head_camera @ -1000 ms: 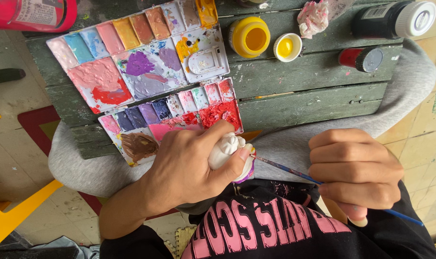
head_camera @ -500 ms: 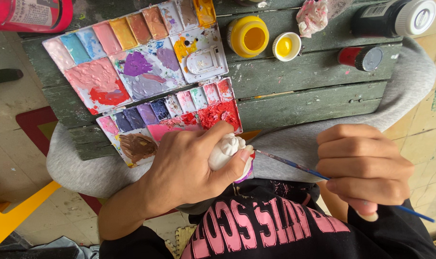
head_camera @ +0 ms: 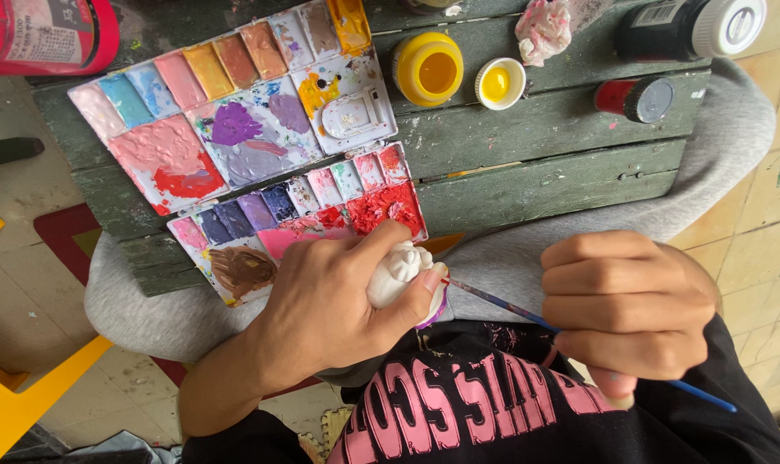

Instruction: The person sits holding a small white clay figurine in one hand and paints it with a fine brush, dipping the brush into yellow paint from a small container and applying paint to the figurine's details. The person occasionally reaches toward the paint palette and containers on the table while continuing to paint the figurine.

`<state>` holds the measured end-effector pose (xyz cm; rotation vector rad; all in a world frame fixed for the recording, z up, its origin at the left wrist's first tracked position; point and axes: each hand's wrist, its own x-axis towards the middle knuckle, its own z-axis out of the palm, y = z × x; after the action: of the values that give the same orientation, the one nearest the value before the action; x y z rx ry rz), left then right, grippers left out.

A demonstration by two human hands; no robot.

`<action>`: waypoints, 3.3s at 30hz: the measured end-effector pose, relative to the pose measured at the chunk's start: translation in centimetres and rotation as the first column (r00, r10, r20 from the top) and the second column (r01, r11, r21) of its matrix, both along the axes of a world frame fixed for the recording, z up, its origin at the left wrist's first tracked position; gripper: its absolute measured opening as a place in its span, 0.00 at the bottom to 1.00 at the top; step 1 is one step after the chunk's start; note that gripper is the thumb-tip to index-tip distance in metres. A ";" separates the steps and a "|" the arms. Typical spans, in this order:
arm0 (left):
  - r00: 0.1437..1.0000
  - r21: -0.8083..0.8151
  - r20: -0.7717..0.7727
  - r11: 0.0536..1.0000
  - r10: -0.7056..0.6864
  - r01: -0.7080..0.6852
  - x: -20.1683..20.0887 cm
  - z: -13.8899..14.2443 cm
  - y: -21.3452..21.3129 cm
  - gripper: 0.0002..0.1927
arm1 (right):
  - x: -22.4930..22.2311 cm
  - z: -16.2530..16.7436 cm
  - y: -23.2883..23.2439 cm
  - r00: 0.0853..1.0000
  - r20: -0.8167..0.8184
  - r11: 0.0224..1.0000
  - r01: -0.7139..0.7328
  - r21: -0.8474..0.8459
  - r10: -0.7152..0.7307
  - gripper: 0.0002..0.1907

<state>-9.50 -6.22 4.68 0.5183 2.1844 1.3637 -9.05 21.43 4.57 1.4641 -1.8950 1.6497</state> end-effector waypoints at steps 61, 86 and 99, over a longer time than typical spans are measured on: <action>0.999 -0.091 -0.003 0.995 -0.034 0.034 -0.1 -0.1 0.1 0.18 | -1.6 0.7 -0.2 0.984 0.074 0.983 -0.165 0.075 0.160 0.20; 0.999 -0.078 0.003 0.996 -0.039 0.039 0.0 -0.2 0.1 0.17 | -1.5 0.6 -0.2 0.984 0.090 0.985 -0.160 0.062 0.154 0.20; 0.997 -0.040 0.057 0.998 -0.042 0.044 -0.2 -0.4 -0.3 0.14 | -2.0 -3.8 3.2 0.758 0.136 0.765 0.644 -0.004 -0.638 0.21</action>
<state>-9.69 -6.53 4.23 0.5027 2.1387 1.2930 -11.00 24.66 0.80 0.5616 -2.0733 1.4430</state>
